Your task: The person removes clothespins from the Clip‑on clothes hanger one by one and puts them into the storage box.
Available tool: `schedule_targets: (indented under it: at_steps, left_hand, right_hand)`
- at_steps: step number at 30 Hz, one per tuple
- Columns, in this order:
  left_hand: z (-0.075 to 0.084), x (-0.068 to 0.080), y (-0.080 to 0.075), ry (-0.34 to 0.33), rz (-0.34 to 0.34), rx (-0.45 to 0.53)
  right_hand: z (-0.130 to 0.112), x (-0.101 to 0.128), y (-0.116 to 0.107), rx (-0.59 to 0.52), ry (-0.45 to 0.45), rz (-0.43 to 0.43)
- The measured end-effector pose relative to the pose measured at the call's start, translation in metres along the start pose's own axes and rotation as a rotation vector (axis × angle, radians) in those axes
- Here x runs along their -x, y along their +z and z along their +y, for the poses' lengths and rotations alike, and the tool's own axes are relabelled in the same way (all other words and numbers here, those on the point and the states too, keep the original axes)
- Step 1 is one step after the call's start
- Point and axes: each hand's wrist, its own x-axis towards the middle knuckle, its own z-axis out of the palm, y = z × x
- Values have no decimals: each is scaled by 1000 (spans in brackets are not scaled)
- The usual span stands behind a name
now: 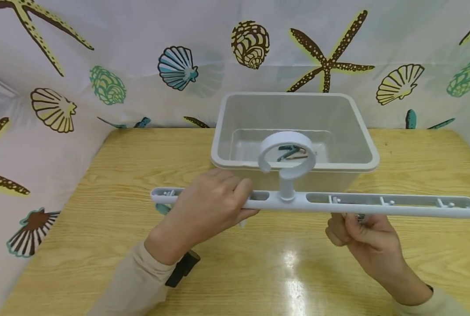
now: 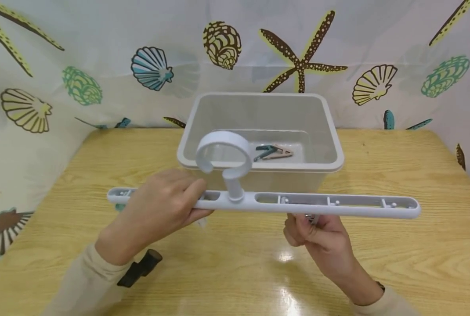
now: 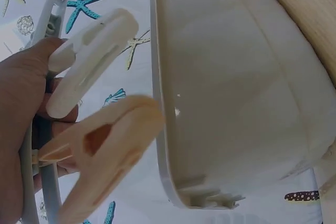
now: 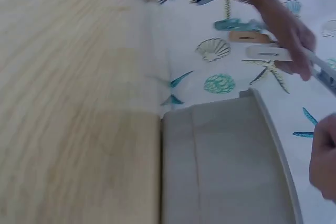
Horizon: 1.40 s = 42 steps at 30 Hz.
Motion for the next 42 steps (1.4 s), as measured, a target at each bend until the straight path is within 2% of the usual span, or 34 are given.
schedule_targets:
  at_steps: [2,5,7,12,20,28,42]
  left_hand:
    - [-1,0,2,9,6,-8]
    - [-1,-1,3,25,15,-10]
    - [-1,-1,4,38,14,-7]
    - [-4,1,2,63,-13,-16]
    - [-11,3,-1,22,-49,-3]
    - [-9,1,4,-3,-29,-3]
    - [-8,1,4,-31,-68,81]
  right_hand:
    - [-1,3,-2,-212,114,-40]
    - [-1,7,-5,-476,236,-79]
    - [-1,8,-7,-572,298,-101]
    - [-10,8,-12,-674,402,-140]
    - [-13,6,-16,-730,412,-160]
    - [-12,10,-20,-743,394,-105]
    - [-9,9,-22,-569,352,-138]
